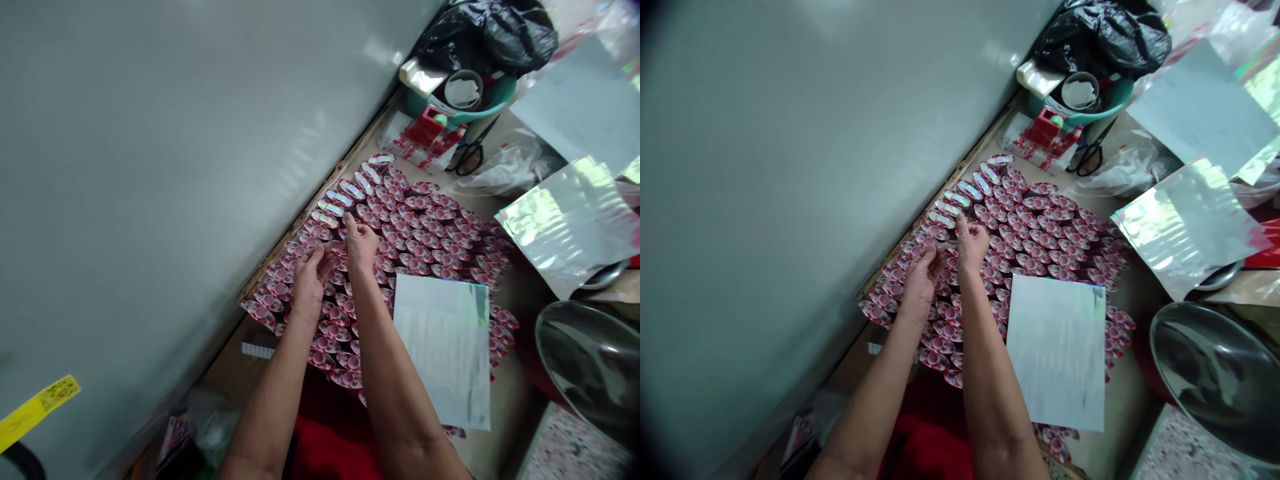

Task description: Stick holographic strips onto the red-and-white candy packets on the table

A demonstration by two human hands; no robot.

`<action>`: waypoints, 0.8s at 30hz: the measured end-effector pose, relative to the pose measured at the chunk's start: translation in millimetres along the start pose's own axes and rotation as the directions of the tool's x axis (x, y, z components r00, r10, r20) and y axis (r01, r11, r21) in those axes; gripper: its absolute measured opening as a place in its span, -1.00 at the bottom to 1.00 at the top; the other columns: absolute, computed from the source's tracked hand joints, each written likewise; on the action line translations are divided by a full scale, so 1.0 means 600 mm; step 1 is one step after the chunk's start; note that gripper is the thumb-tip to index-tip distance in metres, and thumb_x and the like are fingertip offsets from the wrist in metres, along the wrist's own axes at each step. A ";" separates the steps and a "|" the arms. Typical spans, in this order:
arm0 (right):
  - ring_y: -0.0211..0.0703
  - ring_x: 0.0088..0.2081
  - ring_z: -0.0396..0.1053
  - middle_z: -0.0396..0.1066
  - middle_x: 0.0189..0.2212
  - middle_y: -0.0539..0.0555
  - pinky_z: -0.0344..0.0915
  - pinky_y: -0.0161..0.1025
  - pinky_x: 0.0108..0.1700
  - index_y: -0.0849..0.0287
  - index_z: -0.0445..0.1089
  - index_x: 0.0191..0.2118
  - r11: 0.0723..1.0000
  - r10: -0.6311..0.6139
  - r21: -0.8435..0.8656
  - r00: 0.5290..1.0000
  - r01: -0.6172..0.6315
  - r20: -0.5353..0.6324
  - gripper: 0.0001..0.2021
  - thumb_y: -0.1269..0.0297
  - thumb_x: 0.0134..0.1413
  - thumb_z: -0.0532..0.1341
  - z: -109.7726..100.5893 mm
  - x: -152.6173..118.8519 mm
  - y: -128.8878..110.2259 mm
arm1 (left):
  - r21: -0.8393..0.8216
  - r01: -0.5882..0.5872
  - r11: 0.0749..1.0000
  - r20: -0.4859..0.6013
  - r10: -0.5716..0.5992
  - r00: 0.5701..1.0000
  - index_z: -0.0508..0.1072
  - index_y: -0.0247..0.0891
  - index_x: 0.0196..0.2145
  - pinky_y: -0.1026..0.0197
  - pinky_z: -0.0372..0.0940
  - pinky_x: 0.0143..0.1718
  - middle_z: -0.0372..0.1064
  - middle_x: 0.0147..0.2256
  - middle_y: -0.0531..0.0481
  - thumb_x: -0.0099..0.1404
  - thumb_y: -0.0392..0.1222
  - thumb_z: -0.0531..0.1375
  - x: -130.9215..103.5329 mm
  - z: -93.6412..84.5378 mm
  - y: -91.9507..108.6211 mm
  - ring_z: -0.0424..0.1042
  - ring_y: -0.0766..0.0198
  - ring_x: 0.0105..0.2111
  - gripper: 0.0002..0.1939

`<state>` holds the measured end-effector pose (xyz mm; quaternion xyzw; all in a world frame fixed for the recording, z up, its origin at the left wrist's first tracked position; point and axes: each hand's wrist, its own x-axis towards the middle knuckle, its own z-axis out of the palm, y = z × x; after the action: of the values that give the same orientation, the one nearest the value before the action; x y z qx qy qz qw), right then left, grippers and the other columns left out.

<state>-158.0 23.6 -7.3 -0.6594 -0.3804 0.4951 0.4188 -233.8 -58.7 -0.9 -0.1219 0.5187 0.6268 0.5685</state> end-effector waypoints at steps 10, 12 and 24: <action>-0.23 -0.46 0.37 0.42 -0.53 -0.10 0.35 -0.26 -0.34 0.14 0.41 -0.42 0.998 -0.006 0.065 0.999 0.008 -0.036 -0.69 0.18 -0.29 0.49 0.016 -0.027 0.030 | 0.845 -0.457 0.278 0.212 0.611 0.763 0.64 -0.23 -0.27 0.25 0.26 -0.29 0.55 -0.38 -0.02 0.32 0.00 0.32 0.070 -0.003 0.072 0.44 0.25 -0.38 -0.76; -0.20 -0.44 0.37 0.43 -0.52 -0.10 0.33 -0.24 -0.28 0.11 0.43 -0.40 0.992 -0.061 -0.119 0.992 0.048 -0.108 -0.77 0.20 -0.20 0.44 0.035 -0.024 0.033 | 0.914 -0.391 0.106 0.251 0.609 0.752 0.67 -0.22 -0.26 0.21 0.22 -0.28 0.56 -0.34 -0.06 0.33 0.00 0.32 0.086 0.004 0.084 0.45 0.19 -0.35 -0.76; -0.11 -0.33 0.43 0.51 -0.41 -0.07 0.24 -0.23 -0.19 0.06 0.42 -0.35 0.901 -0.075 -0.434 0.992 0.023 -0.103 -0.88 0.24 -0.01 0.36 0.047 -0.024 0.020 | 0.952 -0.285 -0.111 0.290 0.617 0.731 0.68 -0.11 -0.22 0.17 0.16 -0.31 0.52 -0.18 -0.08 0.36 0.02 0.32 0.101 0.007 0.080 0.45 0.13 -0.26 -0.80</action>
<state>-187.7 10.7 -18.4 -0.7539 -0.4718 0.3484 0.2963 -291.8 -11.0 -19.7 0.3956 0.8675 0.2480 0.1719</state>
